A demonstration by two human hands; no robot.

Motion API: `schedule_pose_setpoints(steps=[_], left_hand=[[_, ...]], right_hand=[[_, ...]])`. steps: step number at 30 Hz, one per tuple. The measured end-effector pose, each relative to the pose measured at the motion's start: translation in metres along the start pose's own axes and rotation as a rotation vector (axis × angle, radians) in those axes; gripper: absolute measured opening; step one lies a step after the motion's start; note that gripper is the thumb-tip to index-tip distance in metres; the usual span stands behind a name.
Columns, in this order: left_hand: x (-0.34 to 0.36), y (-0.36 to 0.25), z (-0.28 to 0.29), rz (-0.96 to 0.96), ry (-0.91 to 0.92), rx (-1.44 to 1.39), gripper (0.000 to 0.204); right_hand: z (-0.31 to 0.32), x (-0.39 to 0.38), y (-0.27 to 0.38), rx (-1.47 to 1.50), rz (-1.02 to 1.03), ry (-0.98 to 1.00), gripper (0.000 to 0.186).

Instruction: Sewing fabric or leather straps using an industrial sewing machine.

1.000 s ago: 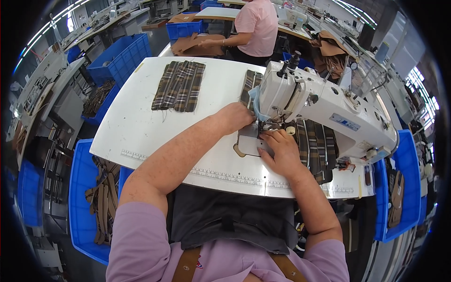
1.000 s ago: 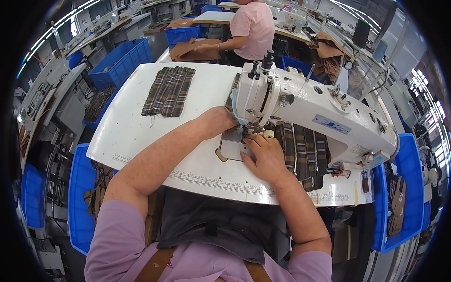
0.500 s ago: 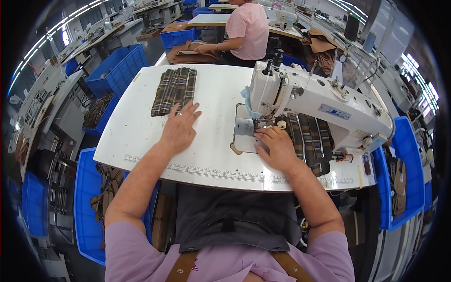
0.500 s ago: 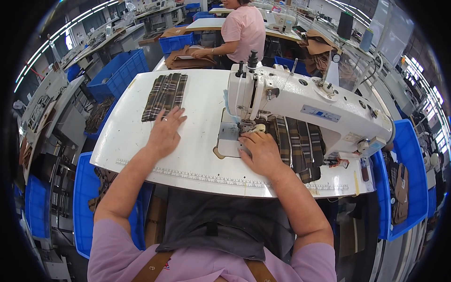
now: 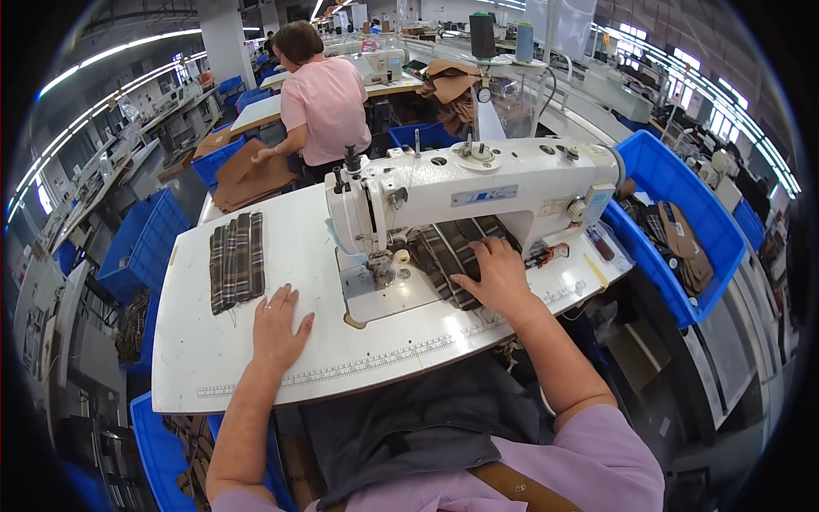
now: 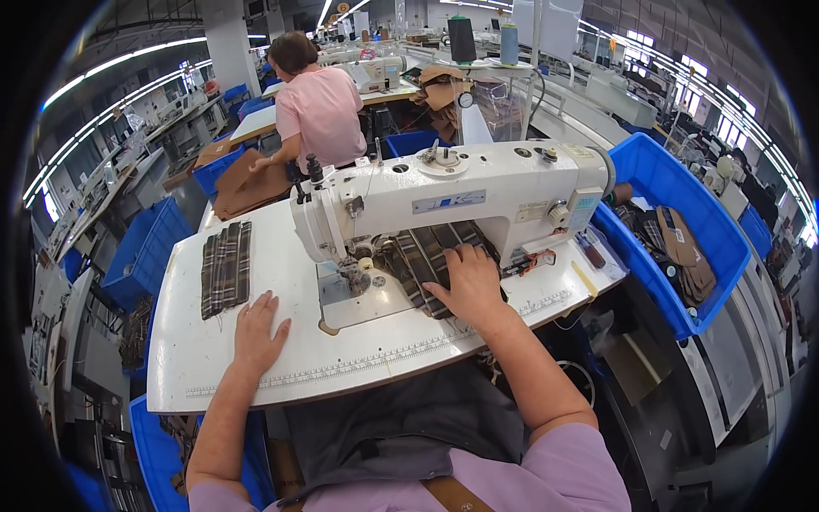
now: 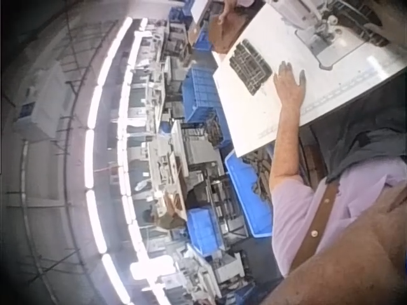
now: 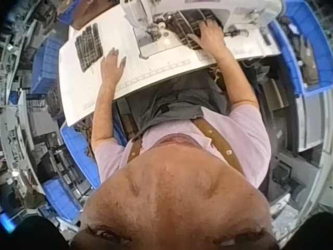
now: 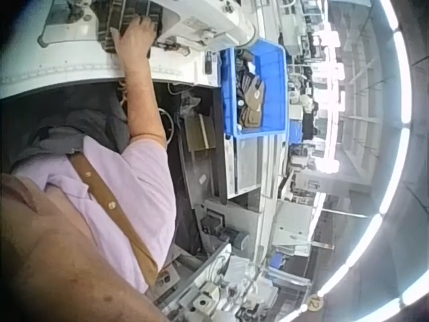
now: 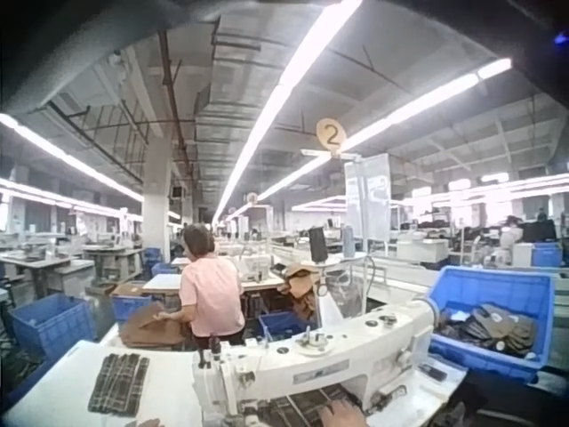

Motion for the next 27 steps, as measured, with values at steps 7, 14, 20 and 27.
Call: schedule_pose_setpoints(steps=[7, 14, 20, 27], left_hand=[[0.012, -0.082, -0.004, -0.158, 0.059, -0.225, 0.056], [0.015, -0.097, -0.015, -0.190, 0.078, -0.250, 0.051], [0.010, -0.099, -0.011, -0.188, 0.008, -0.240, 0.050], [0.038, -0.149, -0.014, 0.890, 0.590, -1.706, 0.066]], right_hand=[[-0.019, 0.009, -0.018, 0.101, -0.193, 0.103, 0.065], [-0.018, 0.036, -0.008, 0.081, -0.320, 0.363, 0.072], [-0.024, 0.030, -0.012, 0.288, -0.361, 0.143, 0.043], [0.039, 0.010, 0.043, 1.140, -0.688, 0.268, 0.013]])
Point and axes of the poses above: each hand's wrist, its own x-axis towards the middle knuckle, its own z-axis out of the back of the hand, y = z × x, the point moved 1 cm from there along x, towards the middle knuckle, and after that the axes turned 13 degrees about -y, right-handed, at the moved point
